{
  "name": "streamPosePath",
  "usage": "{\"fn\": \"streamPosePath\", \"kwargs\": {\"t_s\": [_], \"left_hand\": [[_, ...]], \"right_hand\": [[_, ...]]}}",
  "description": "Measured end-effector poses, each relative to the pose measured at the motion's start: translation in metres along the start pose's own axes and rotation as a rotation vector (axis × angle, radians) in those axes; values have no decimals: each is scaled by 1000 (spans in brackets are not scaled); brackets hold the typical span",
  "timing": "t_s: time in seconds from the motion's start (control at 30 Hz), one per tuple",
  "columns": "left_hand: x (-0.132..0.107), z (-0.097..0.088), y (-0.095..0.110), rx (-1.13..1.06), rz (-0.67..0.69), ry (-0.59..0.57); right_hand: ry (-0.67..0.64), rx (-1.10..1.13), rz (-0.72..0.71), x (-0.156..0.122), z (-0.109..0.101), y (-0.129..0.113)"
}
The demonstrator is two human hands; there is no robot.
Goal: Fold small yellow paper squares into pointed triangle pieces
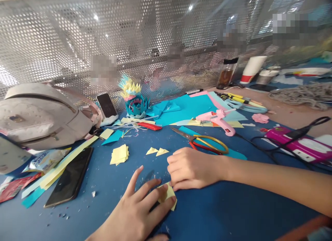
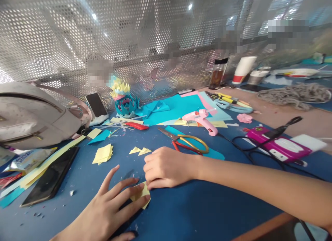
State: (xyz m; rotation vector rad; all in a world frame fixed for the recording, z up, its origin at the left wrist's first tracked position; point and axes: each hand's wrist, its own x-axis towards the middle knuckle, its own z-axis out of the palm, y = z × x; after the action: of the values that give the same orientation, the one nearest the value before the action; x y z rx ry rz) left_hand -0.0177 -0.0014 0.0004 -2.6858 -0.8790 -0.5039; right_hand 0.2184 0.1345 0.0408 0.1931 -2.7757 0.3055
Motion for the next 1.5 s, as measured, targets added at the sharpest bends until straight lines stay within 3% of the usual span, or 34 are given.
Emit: {"fn": "streamPosePath", "kwargs": {"t_s": [0.2,0.37,0.57,0.63,0.67,0.7,0.83,1.03,1.27,1.37,1.4,1.5], "left_hand": [[2,-1,1,-40,-16,37],[5,-1,2,-121,-59,140],[19,-4,9,-128,-66,387],[25,-9,9,-97,-33,379],[27,-13,8,-94,16,258],[28,-17,7,-105,44,219],[28,-28,-2,-144,41,168],[20,-26,-16,-324,37,105],[21,-29,-18,-329,-57,167],[27,-30,-6,-297,-57,239],[29,-29,0,-258,-50,332],[28,-20,15,-91,34,231]], "right_hand": [[39,231,335,0,10,-2],[-20,259,377,1,13,-2],[-19,284,401,4,15,-5],[-22,287,406,5,16,-5],[-22,288,410,5,16,-5],[-22,291,416,5,16,-5],[-27,307,423,6,13,-7],[42,338,439,7,8,-9],[12,327,454,6,17,-7],[30,268,475,7,20,-10],[43,242,485,8,21,-12],[70,187,514,8,23,-16]]}}
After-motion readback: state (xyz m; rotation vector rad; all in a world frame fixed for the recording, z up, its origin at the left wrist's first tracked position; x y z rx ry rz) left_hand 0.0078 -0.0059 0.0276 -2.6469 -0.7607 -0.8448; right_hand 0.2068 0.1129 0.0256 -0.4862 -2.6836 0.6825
